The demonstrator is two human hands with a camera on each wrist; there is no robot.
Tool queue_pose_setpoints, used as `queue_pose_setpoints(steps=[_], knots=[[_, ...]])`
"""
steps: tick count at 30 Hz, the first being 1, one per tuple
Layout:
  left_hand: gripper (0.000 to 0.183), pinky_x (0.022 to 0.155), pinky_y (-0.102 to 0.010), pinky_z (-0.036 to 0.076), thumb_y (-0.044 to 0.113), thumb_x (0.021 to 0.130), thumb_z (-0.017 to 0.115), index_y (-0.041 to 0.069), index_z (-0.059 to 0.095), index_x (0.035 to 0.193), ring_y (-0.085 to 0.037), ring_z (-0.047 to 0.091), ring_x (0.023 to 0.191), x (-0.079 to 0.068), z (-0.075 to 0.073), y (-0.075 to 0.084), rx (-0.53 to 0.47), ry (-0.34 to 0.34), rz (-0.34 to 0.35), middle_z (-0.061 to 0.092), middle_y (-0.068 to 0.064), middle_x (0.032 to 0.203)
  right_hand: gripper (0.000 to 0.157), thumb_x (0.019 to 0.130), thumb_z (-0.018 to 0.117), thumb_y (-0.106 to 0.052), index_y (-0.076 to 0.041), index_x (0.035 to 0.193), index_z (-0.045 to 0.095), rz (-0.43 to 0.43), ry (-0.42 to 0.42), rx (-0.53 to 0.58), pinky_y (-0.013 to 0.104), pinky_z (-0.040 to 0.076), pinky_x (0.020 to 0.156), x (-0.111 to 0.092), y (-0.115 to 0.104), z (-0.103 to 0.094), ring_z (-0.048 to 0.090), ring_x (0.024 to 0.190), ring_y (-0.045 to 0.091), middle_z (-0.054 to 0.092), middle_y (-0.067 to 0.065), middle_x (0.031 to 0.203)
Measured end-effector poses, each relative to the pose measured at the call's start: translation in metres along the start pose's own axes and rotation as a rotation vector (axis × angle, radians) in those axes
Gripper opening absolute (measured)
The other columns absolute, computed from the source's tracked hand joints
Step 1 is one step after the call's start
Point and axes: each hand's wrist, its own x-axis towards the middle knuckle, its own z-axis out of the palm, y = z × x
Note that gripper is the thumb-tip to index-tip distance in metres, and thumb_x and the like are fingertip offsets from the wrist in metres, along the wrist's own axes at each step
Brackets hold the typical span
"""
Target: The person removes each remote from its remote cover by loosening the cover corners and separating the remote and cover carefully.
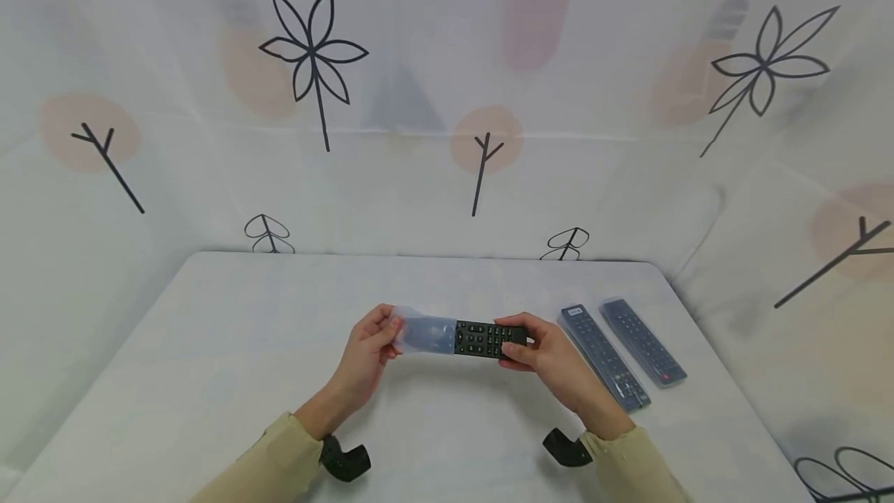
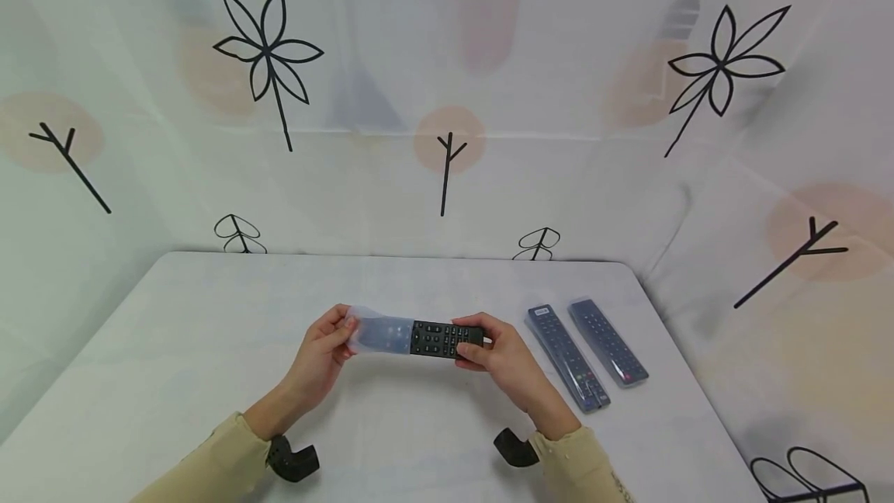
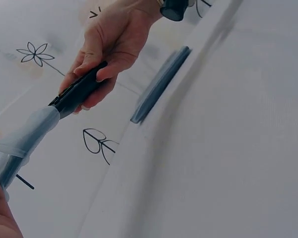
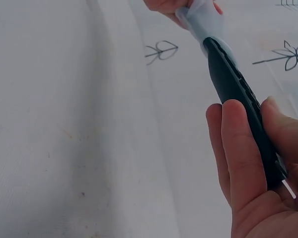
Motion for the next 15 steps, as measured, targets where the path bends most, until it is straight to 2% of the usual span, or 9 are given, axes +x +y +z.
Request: queue_pose_setpoints(steps=[2, 4, 6, 11, 15], knots=[[0.01, 0.055, -0.017, 0.041, 0.003, 0.102, 0.05, 0.009, 0.055, 0.097, -0.007, 0.051, 0.061, -0.0003, -0.0001, 0.0001, -0.024, -0.009, 0.002, 0.056, 0.003, 0.079, 0.041, 0.093, 0.062, 0.009, 0.003, 0.132, 0.055, -0.003, -0.005, 0.003, 0.037, 0.056, 0.084, 0.0005, 0.0011, -0.001, 0.064, 0.105, 0.029, 0.049, 0.027, 0.131], [0.006, 0.056, -0.018, 0.041, 0.004, 0.102, 0.051, 0.007, 0.055, 0.098, -0.007, 0.051, 0.062, -0.0006, -0.0005, 0.0003, 0.002, -0.028, 0.006, 0.056, 0.002, 0.079, 0.04, 0.092, 0.063, 0.008, 0.004, 0.132, 0.055, -0.007, -0.018, 0.011, 0.038, 0.056, 0.084, 0.0006, 0.0024, -0.0025, 0.064, 0.105, 0.029, 0.049, 0.027, 0.13], [0.003, 0.058, -0.019, 0.043, 0.005, 0.102, 0.052, 0.003, 0.055, 0.101, -0.009, 0.052, 0.064, -0.0004, -0.0015, 0.0, 0.076, -0.054, 0.019, 0.056, 0.0, 0.08, 0.04, 0.093, 0.064, 0.007, 0.004, 0.131, 0.054, -0.004, -0.043, 0.013, 0.039, 0.057, 0.084, 0.0004, 0.0032, -0.004, 0.064, 0.105, 0.029, 0.049, 0.027, 0.13], [0.011, 0.063, -0.025, 0.051, 0.006, 0.101, 0.057, -0.004, 0.054, 0.105, -0.013, 0.057, 0.068, -0.0008, -0.0027, -0.0001, 0.323, -0.119, 0.09, 0.058, -0.008, 0.081, 0.049, 0.097, 0.063, -0.002, 0.001, 0.143, 0.046, 0.027, -0.166, 0.001, 0.041, 0.057, 0.082, -0.001, 0.0038, -0.007, 0.064, 0.105, 0.031, 0.047, 0.028, 0.134], [0.009, 0.062, -0.028, 0.054, 0.007, 0.099, 0.062, 0.0, 0.058, 0.103, -0.019, 0.06, 0.067, -0.0036, -0.0004, 0.0023, 0.472, -0.137, 0.149, 0.06, -0.01, 0.083, 0.054, 0.098, 0.064, -0.013, 0.002, 0.146, 0.044, 0.042, -0.25, -0.009, 0.041, 0.057, 0.082, -0.0022, 0.0038, -0.0067, 0.066, 0.107, 0.033, 0.051, 0.027, 0.135]])
